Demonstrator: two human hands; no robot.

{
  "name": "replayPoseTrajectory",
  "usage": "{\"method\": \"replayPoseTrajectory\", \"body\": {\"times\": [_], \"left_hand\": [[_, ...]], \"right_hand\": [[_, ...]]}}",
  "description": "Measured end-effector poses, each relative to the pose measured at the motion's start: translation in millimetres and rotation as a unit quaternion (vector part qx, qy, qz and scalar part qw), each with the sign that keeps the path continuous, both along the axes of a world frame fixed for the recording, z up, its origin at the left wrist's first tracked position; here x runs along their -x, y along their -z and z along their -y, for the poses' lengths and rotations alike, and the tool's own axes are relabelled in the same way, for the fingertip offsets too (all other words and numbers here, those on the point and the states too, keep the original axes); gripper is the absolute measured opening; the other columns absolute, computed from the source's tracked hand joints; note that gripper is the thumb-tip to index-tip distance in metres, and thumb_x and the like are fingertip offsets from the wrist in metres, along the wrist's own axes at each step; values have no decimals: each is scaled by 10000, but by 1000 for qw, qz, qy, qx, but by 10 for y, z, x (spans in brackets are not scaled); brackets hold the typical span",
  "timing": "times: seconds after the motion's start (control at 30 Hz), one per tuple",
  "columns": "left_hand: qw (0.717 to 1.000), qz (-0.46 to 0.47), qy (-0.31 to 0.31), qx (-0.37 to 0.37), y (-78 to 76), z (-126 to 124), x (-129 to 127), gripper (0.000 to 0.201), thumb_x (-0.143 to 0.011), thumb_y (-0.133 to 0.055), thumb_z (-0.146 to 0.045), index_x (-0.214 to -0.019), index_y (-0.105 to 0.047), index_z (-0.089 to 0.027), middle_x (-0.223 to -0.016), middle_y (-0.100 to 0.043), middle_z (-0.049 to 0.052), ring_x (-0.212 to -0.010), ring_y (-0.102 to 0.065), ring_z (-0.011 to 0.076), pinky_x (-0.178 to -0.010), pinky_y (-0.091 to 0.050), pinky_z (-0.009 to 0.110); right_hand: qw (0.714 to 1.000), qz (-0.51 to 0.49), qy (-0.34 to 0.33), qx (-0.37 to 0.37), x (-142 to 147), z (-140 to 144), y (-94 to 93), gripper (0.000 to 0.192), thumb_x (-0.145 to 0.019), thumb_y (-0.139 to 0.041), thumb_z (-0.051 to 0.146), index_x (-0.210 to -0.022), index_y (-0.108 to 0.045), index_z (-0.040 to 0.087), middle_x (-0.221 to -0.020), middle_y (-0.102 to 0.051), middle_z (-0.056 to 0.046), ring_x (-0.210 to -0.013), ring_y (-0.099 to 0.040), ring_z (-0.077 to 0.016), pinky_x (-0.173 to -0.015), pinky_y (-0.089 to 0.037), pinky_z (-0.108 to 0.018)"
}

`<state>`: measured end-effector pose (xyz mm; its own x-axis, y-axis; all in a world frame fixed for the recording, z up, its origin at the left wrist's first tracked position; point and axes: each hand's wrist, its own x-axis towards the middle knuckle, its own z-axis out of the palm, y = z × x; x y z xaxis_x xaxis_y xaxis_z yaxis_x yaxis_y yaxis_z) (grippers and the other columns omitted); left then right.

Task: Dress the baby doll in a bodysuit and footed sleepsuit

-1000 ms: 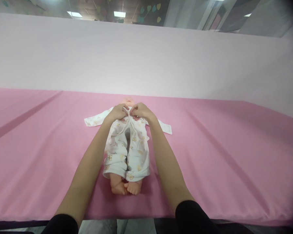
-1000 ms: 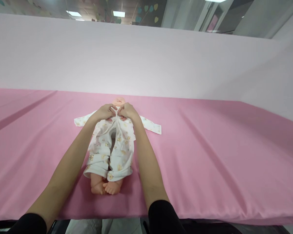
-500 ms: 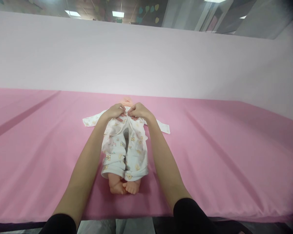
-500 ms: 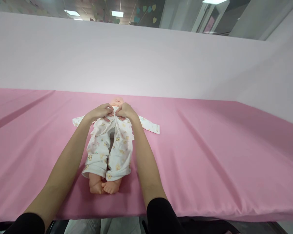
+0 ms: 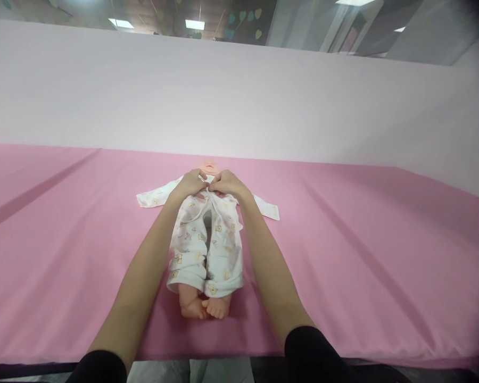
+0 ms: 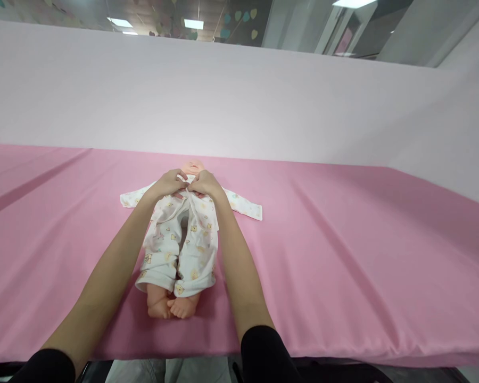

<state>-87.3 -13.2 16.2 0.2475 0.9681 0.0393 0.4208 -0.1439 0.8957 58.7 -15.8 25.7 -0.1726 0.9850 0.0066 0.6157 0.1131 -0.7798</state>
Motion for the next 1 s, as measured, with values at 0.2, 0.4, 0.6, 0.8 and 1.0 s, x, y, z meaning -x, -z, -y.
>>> {"method": "replayPoseTrajectory", "body": {"times": [0.2, 0.4, 0.6, 0.8, 1.0], "left_hand": [[999, 31, 13, 12, -44, 41, 59, 160, -755, -607, -100, -874, -512, -149, -734, -568, 18, -669, -600, 115, -623, -553, 253], [997, -57, 44, -20, -45, 16, 80, 170, -752, -600, -125, -899, -526, -171, -748, -601, 7, -565, -575, 95, -557, -488, 215], [973, -196, 44, -111, -74, 38, 46, 266, -679, -594, -71, -927, -616, -166, -785, -647, 28, -586, -574, 114, -552, -434, 212], [965, -233, 7, -121, -147, 152, 4, 246, -700, -608, -125, -940, -620, -181, -868, -672, 52, -625, -604, 136, -577, -431, 228], [944, -325, 9, -65, -303, 271, 37, 173, -776, -580, -323, -703, -594, -168, -702, -658, 82, -651, -641, 206, -608, -460, 277]], "right_hand": [[998, -52, 11, 33, -38, -30, 23, 92, -655, -632, 76, -575, -608, 114, -472, -546, 2, -465, -519, -94, -458, -482, -186], [991, -104, -2, 83, -127, -90, 76, 120, -708, -654, 86, -599, -608, 109, -463, -532, 13, -446, -505, -78, -450, -475, -166], [997, -65, -26, 30, -119, -8, 14, 80, -731, -637, 37, -712, -641, 114, -490, -556, 17, -481, -560, -105, -473, -504, -193], [999, -20, -38, -30, -79, 17, -7, 95, -742, -600, 58, -733, -679, 111, -558, -594, -15, -508, -572, -111, -475, -502, -197], [995, 19, -84, -40, -63, 204, -199, 116, -733, -596, 46, -695, -678, 119, -740, -672, -62, -534, -589, -105, -474, -509, -198]]}}
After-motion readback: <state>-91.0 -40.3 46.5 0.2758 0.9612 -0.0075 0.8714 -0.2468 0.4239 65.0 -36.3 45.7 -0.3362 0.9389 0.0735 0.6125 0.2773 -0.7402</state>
